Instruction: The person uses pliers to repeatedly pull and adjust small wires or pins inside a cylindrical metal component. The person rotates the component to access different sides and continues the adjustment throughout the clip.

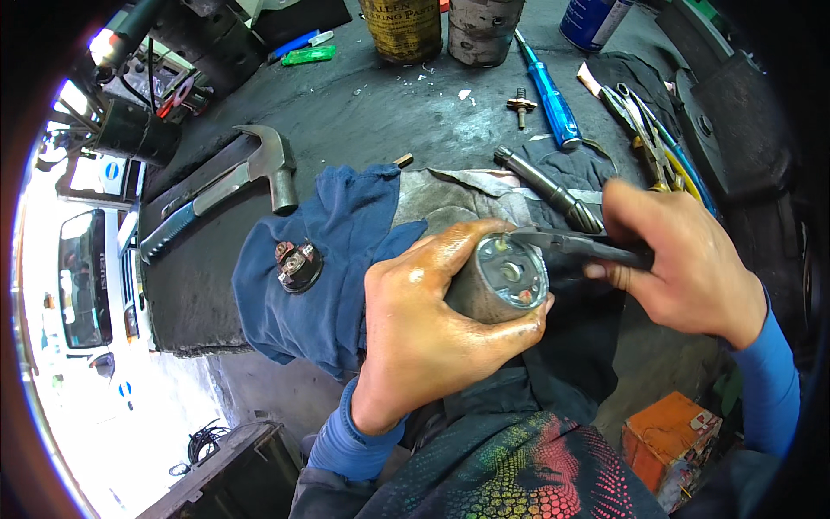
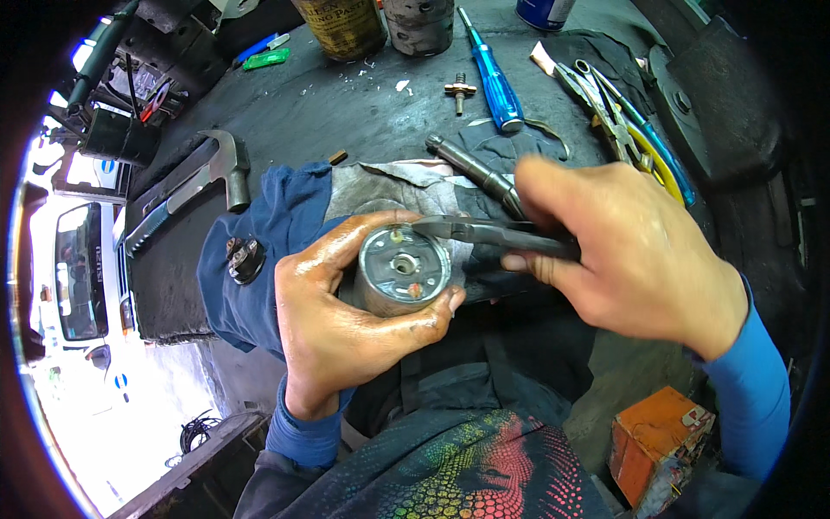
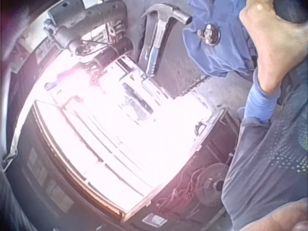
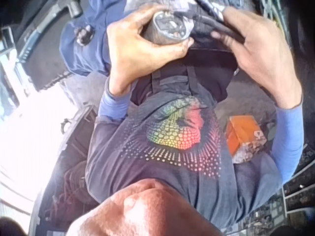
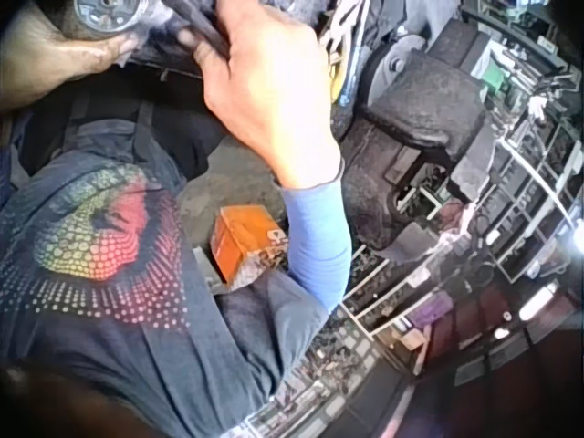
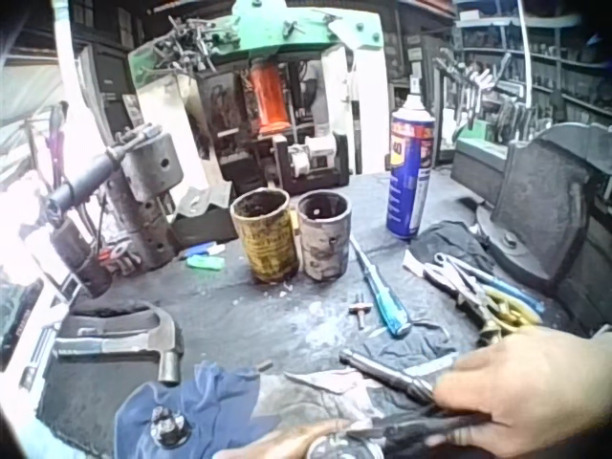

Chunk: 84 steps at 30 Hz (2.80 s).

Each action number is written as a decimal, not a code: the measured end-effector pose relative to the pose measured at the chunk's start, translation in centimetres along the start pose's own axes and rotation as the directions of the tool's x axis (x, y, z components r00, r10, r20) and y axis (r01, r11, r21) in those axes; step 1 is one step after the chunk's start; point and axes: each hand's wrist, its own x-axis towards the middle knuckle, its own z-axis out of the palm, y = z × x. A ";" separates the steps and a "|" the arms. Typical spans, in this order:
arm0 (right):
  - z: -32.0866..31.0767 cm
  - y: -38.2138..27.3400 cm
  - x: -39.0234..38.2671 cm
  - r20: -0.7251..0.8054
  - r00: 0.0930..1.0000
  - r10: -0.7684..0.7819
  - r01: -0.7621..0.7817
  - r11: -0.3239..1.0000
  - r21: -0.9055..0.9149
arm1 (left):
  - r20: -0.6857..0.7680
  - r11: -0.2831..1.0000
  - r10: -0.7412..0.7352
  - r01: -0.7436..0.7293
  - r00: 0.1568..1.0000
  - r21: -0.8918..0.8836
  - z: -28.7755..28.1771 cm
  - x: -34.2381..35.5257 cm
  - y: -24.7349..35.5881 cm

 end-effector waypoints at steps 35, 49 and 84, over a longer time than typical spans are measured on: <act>2.4 -1.1 -0.7 -0.206 0.952 -0.226 0.083 0.841 -0.535 | 0.017 0.999 -0.008 0.008 1.000 0.032 -0.1 -0.1 0.3; 1.5 1.1 0.7 0.112 0.992 -0.048 0.028 0.984 0.174 | 0.023 0.992 0.121 -0.122 0.992 0.037 -0.4 0.2 -0.6; 1.2 -3.0 -0.2 -0.120 0.948 -0.295 0.195 0.835 -0.515 | 0.075 1.000 0.003 -0.003 0.997 -0.001 -1.2 -1.6 -0.8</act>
